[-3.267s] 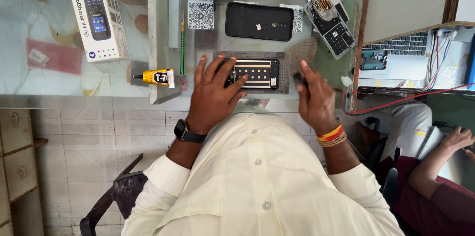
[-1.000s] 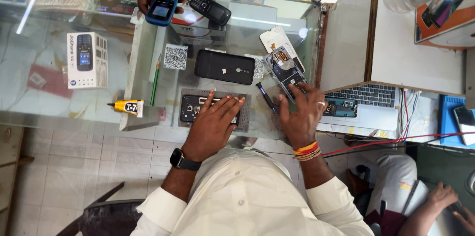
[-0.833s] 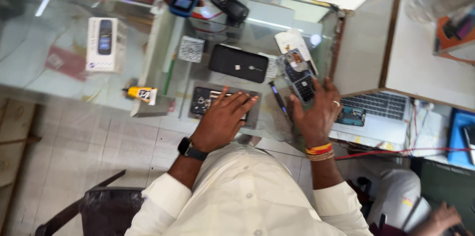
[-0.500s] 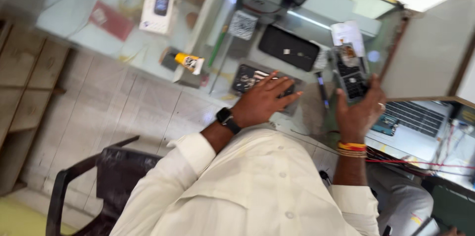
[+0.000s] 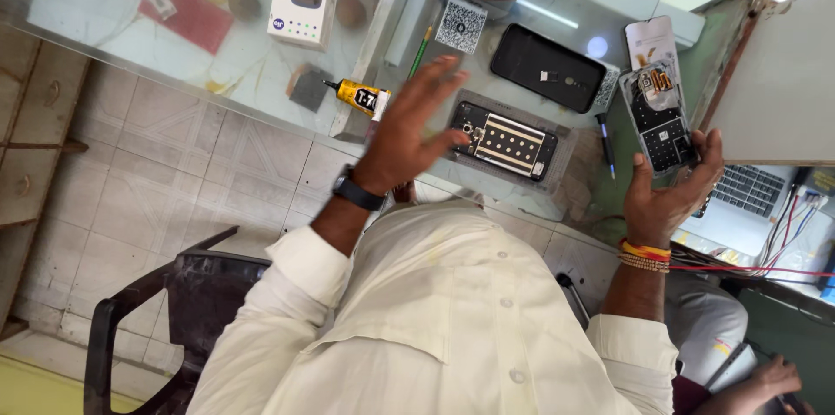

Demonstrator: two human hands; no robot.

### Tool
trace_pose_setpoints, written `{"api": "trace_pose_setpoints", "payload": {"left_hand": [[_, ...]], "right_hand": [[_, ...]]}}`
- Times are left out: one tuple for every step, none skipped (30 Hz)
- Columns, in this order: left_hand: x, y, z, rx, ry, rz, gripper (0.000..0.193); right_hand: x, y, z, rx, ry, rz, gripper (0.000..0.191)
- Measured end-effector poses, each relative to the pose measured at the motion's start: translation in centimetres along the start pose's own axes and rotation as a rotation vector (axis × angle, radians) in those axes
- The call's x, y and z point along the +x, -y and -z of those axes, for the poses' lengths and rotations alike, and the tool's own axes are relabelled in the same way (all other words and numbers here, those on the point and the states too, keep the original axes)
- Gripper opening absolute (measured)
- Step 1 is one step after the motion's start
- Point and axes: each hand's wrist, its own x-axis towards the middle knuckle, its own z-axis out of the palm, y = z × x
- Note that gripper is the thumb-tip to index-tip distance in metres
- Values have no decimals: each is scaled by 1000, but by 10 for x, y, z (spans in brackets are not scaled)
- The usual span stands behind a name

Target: The person uses a precision screwdriver to remove screws from a disassembled mobile phone and then handles a flexible ribbon cable. The person places the phone back on the workbench and continues to manipulate the internal components.

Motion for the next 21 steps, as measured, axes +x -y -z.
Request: {"api": "trace_pose_setpoints", "payload": {"left_hand": [[-6, 3, 12, -24, -33, 55, 69], [-11, 6, 22, -46, -65, 108, 66], [-15, 9, 30, -47, -87, 116, 65], [-20, 11, 37, -49, -108, 125, 63], [-24, 12, 40, -52, -128, 134, 62], [-28, 13, 41, -40, -128, 132, 62], [-31, 14, 41, -26, -129, 127, 63], [-34, 16, 41, -13, -131, 119, 63], [-35, 16, 40, -1, -114, 110, 63], [-38, 16, 38, 10, -98, 100, 63], [-40, 16, 37, 23, -83, 88, 62], [-42, 15, 38, 18, -71, 90, 61], [-42, 14, 37, 9, -58, 83, 60], [-39, 12, 34, -10, -40, 68, 60], [-37, 9, 31, -17, -37, 59, 59], [-36, 6, 31, -24, -33, 52, 59], [-34, 3, 30, -17, -37, 52, 59], [-32, -1, 26, -32, -35, 39, 58], [-31, -5, 26, -39, -36, 32, 57], [-30, -9, 27, -40, -38, 31, 56], [-30, -12, 28, -38, -34, 32, 55]], "right_hand": [[-2, 4, -2, 15, -2, -2, 81], [-4, 8, -5, 30, -6, -3, 81], [-5, 11, -7, 8, 2, -2, 81], [-5, 14, -7, -15, 11, -2, 82], [-5, 17, -8, -40, 20, -3, 82], [-5, 18, -8, -34, 27, -3, 82], [-4, 18, -9, -27, 31, -3, 83], [-3, 20, -9, -21, 34, 0, 83], [-3, 22, -9, -26, 29, 11, 83], [-3, 25, -9, -32, 26, 23, 83], [-3, 28, -10, -37, 20, 35, 83], [-4, 34, -14, -3, 10, 52, 84], [-3, 39, -16, 25, -8, 70, 85], [-2, 43, -14, 40, -31, 87, 86], [-3, 48, -10, 22, -20, 89, 83], [-5, 55, -8, 6, -6, 89, 81], [-5, 62, -7, 18, -21, 130, 82], [-3, 69, -8, 43, -31, 175, 84], [-1, 76, -8, 59, -17, 182, 84], [-1, 83, -6, 84, 1, 190, 83], [-1, 90, -5, 111, 25, 200, 83]]}}
